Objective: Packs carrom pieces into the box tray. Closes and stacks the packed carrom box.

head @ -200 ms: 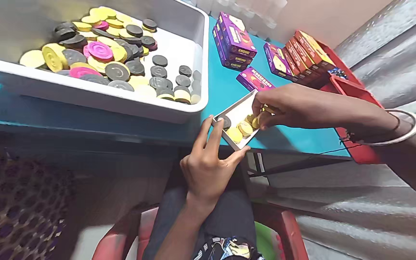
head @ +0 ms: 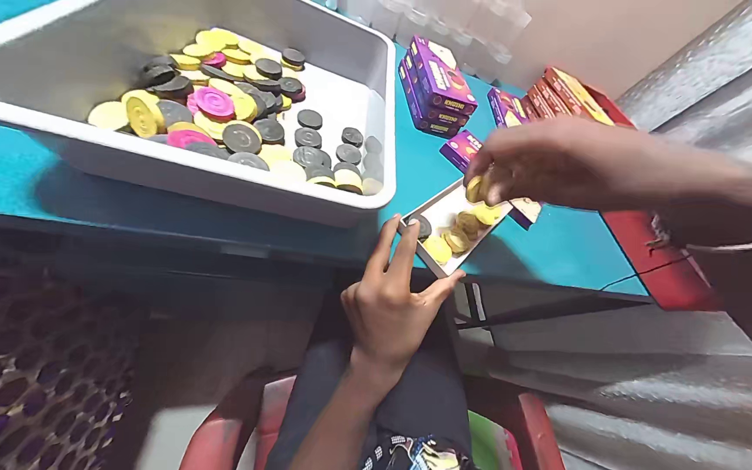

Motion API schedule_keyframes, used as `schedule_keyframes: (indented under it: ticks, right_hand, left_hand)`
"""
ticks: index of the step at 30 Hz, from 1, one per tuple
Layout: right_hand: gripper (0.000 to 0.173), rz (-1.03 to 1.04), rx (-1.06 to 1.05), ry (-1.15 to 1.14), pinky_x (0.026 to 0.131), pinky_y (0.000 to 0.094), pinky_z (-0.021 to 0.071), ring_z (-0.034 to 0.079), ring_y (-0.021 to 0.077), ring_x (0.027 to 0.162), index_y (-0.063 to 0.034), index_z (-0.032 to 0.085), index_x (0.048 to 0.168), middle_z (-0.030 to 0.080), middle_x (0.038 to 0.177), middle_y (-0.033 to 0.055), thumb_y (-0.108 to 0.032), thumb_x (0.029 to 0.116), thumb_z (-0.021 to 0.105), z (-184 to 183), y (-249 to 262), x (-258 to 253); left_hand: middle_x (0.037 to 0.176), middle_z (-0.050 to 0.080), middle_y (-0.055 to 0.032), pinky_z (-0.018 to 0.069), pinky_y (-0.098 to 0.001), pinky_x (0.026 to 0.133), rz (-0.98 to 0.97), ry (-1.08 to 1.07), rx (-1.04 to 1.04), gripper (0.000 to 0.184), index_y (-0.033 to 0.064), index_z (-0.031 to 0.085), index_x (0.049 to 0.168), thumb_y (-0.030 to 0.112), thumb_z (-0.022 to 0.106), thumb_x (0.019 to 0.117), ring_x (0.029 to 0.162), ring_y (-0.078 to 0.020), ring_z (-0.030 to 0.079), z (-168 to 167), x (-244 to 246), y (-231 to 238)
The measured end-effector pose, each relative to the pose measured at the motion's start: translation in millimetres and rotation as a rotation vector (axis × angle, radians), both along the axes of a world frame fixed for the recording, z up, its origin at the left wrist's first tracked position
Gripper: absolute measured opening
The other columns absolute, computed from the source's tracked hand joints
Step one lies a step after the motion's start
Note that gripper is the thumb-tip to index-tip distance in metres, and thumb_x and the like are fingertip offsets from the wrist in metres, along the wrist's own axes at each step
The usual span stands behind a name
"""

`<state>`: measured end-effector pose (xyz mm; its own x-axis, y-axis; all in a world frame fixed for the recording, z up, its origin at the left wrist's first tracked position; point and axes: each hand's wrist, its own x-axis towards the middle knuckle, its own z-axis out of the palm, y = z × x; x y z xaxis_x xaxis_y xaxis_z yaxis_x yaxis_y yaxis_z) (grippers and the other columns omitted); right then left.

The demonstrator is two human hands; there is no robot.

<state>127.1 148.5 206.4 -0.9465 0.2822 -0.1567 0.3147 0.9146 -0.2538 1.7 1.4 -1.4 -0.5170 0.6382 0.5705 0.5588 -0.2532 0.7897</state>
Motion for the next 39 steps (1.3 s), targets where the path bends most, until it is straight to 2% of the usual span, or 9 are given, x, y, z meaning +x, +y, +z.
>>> schedule_keyframes:
  ticks: [5,8,14,17,20,25,29,32,39]
  right_hand:
    - [0.021,0.056,0.143,0.144,0.064,0.0177,0.0481,0.056,-0.0016,0.07,-0.0092,0.065,0.111,0.063,0.084,-0.005,-0.027,0.1045,0.056,8,11,-86]
    - [0.017,0.059,0.296,-0.03,0.076,0.0378,0.051,0.065,0.0131,0.081,-0.0107,0.071,0.109,0.07,0.089,0.0021,-0.02,0.1036,0.058,-1,26,-137]
    - [0.028,-0.118,0.653,-0.272,0.073,0.0643,0.05,0.065,0.0463,0.097,-0.0005,0.066,0.111,0.064,0.1,0.0238,-0.026,0.0991,0.066,-23,90,-172]
    - [0.019,-0.01,0.483,-0.113,0.087,0.058,0.0541,0.07,0.0366,0.098,-0.0059,0.072,0.115,0.073,0.105,0.0162,-0.011,0.0973,0.066,-29,85,-179]
    - [0.031,0.178,0.268,-0.148,0.095,0.0547,0.0537,0.071,0.0325,0.102,-0.0081,0.073,0.122,0.074,0.113,0.0136,0.0,0.0926,0.069,-44,77,-187]
    - [0.022,0.204,0.326,-0.202,0.082,0.0535,0.0553,0.07,0.0326,0.091,-0.0035,0.07,0.114,0.072,0.101,0.0147,-0.007,0.0924,0.069,-50,81,-191]
    - [0.03,0.205,0.214,-0.128,0.083,0.0461,0.0595,0.073,0.0246,0.089,-0.0069,0.07,0.121,0.075,0.103,0.0105,-0.006,0.0909,0.071,-38,65,-181]
    - [0.036,0.271,0.234,-0.179,0.085,0.0506,0.0544,0.068,0.0292,0.1,-0.0121,0.072,0.124,0.071,0.114,0.0128,-0.006,0.0888,0.071,-47,48,-172]
    - [0.019,0.225,0.284,-0.238,0.083,0.053,0.0547,0.071,0.0291,0.093,-0.0086,0.077,0.108,0.075,0.099,0.0104,-0.004,0.091,0.069,-44,59,-164]
  left_hand:
    - [0.133,0.068,-0.0124,0.0474,-0.0308,0.044,0.013,0.003,0.007,0.07,0.0108,0.076,0.123,0.049,0.09,0.0671,0.055,-0.0105,0.061,1,2,1]
    - [0.131,0.07,-0.013,0.0492,-0.0312,0.045,0.022,0.009,0.007,0.069,0.01,0.077,0.121,0.05,0.09,0.0661,0.057,-0.0117,0.064,3,3,1]
    - [0.131,0.07,-0.0131,0.0512,-0.0324,0.045,0.016,-0.002,0.013,0.069,0.0088,0.077,0.12,0.049,0.09,0.0659,0.062,-0.0145,0.07,4,7,1]
    - [0.131,0.07,-0.0134,0.0517,-0.0329,0.044,0.007,-0.001,0.018,0.069,0.0087,0.077,0.12,0.05,0.09,0.0662,0.062,-0.015,0.071,6,8,2]
    - [0.133,0.069,-0.0131,0.0493,-0.0312,0.042,-0.001,-0.002,0.019,0.069,0.0093,0.077,0.121,0.049,0.09,0.0663,0.057,-0.0122,0.067,6,10,2]
    - [0.132,0.069,-0.0139,0.0465,-0.0301,0.04,0.001,0.001,0.026,0.066,0.0088,0.077,0.12,0.048,0.088,0.0685,0.053,-0.0108,0.063,8,14,2]
    - [0.132,0.069,-0.0134,0.0482,-0.0316,0.04,0.01,0.009,0.022,0.068,0.0093,0.077,0.121,0.05,0.088,0.0676,0.057,-0.0132,0.068,8,17,2]
    - [0.13,0.07,-0.0131,0.0483,-0.0314,0.041,0.02,0.007,0.021,0.067,0.01,0.077,0.12,0.05,0.088,0.0669,0.057,-0.0129,0.067,8,20,2]
    - [0.133,0.069,-0.0127,0.0483,-0.0317,0.041,0.003,0.002,0.019,0.068,0.01,0.077,0.122,0.051,0.087,0.0686,0.057,-0.0125,0.066,9,26,2]
